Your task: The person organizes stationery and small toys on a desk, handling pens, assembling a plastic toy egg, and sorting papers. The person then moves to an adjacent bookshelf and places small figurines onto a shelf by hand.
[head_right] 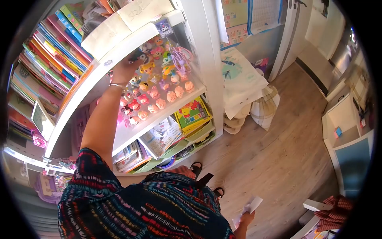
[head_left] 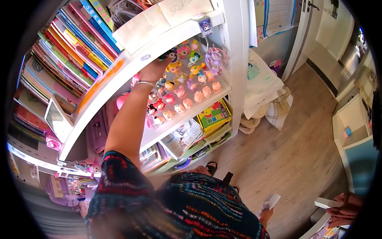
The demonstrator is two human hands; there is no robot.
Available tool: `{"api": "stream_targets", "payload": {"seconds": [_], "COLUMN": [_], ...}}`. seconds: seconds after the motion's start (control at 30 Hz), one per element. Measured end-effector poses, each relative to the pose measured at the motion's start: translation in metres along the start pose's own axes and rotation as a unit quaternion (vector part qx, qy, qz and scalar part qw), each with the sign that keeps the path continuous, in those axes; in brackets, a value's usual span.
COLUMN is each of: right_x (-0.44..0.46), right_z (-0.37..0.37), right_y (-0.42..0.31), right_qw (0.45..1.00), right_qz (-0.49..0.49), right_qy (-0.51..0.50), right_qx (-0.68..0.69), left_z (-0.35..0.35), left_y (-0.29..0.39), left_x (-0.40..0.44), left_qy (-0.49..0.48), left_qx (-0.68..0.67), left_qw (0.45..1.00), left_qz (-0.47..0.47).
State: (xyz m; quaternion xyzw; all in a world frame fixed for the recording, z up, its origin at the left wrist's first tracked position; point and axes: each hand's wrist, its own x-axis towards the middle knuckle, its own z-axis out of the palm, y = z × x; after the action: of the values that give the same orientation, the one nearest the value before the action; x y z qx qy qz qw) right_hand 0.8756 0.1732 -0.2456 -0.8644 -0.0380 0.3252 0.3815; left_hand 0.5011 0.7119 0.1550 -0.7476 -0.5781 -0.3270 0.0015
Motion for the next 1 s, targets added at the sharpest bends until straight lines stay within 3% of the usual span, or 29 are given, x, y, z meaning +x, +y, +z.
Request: {"api": "stream_targets", "payload": {"seconds": [0.07, 0.33, 0.6, 0.73, 1.0], "right_x": [0.002, -0.013, -0.013, -0.01, -0.03], "right_z": [0.0, -0.001, -0.001, -0.006, 0.002], "right_y": [0.003, -0.008, 0.029, 0.032, -0.007], "right_qw": [1.0, 0.999, 0.997, 1.0, 0.998], "right_qz": [-0.009, -0.017, 0.008, -0.024, 0.002], "right_qy": [-0.005, -0.015, 0.009, -0.008, -0.004], "right_qx": [-0.014, 0.04, 0.075, 0.004, 0.059], "left_z": [0.021, 0.038, 0.036, 0.037, 0.032], "left_y": [-0.007, 0.011, 0.009, 0.007, 0.007], "left_x": [0.011, 0.019, 0.017, 0.02, 0.019], "left_qy": [0.023, -0.019, -0.038, -0.073, -0.123], "left_qx": [0.03, 0.084, 0.129, 0.162, 0.169], "left_qw": [0.998, 0.995, 0.985, 0.978, 0.975], "left_qz": [0.05, 0.053, 0.108, 0.106, 0.082]}}
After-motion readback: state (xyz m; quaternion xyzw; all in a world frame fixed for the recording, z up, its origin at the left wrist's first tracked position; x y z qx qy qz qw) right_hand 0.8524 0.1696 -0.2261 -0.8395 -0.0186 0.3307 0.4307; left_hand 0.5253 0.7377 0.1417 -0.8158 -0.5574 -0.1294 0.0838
